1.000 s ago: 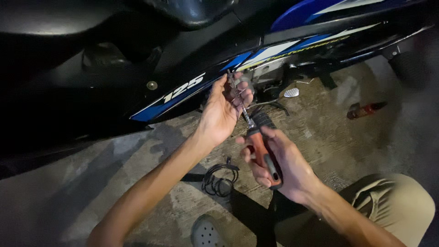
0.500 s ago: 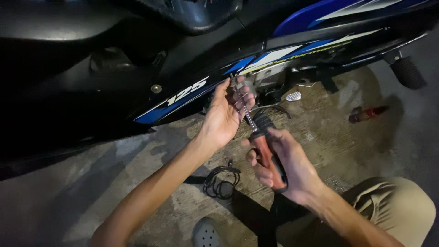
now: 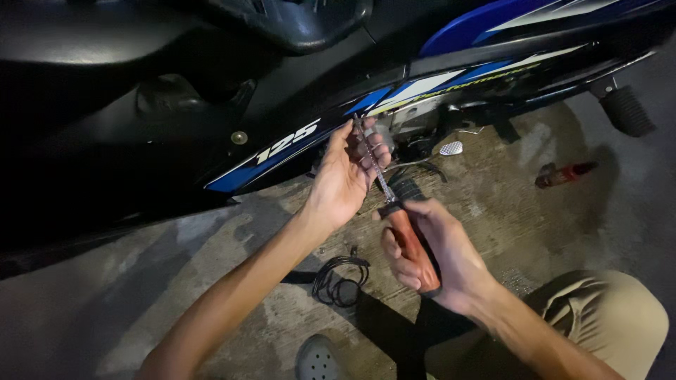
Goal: The person uses a screwdriver to remove a screw from the side panel of a motorcycle. They then manipulate a black cable and a small metal clip, attempting to secure the cable to the motorcycle frame near the engine area.
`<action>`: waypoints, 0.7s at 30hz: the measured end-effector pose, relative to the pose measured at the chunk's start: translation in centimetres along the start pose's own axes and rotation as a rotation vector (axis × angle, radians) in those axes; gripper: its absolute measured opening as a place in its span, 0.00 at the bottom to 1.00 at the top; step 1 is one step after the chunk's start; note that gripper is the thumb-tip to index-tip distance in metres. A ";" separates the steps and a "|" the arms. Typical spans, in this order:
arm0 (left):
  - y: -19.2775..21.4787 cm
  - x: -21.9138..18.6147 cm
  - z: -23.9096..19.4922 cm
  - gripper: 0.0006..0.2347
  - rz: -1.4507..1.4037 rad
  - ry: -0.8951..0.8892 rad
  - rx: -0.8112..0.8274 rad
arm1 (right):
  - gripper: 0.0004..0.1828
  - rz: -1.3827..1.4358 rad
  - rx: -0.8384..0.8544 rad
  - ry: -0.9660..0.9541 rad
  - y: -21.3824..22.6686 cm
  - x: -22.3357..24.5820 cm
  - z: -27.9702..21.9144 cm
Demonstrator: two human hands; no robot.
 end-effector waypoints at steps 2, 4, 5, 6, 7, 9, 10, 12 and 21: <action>0.1 0.0 0.1 0.15 -0.007 0.010 -0.021 | 0.22 0.047 0.049 -0.021 -0.5 0.2 -0.1; 0.2 0.0 0.2 0.15 -0.011 0.017 -0.038 | 0.23 0.068 0.052 -0.025 -1.1 0.3 -0.2; 0.2 0.0 0.2 0.15 -0.011 0.019 -0.045 | 0.23 0.064 0.030 -0.019 -1.3 0.2 -0.3; 0.2 0.0 0.2 0.15 -0.011 0.019 -0.052 | 0.23 0.059 0.009 -0.014 -1.6 0.2 -0.2; 0.2 0.0 0.3 0.15 -0.007 0.016 -0.046 | 0.23 0.040 -0.009 -0.031 -1.7 0.2 -0.2; 0.3 -0.1 0.2 0.15 0.003 0.008 -0.039 | 0.23 0.002 -0.043 -0.071 -2.0 -0.2 -0.4; 0.3 -0.1 0.2 0.15 0.008 0.003 -0.040 | 0.21 -0.028 -0.080 -0.080 -2.1 -0.3 -0.4; 0.3 -0.2 0.2 0.15 0.020 -0.005 -0.043 | 0.17 -0.087 -0.154 -0.099 -2.1 -0.6 -0.6; 0.4 -0.1 0.3 0.15 -0.014 0.026 -0.036 | 0.25 0.114 0.046 -0.046 -2.7 0.1 -1.0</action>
Point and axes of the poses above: each hand's wrist, its own z-axis towards the middle knuckle, its own y-axis out of the back of the hand, x = y × z, the point moved 3 cm from there along z, towards the middle knuckle, and after that the axes turned 2 degrees about y, right-handed, at the moved point
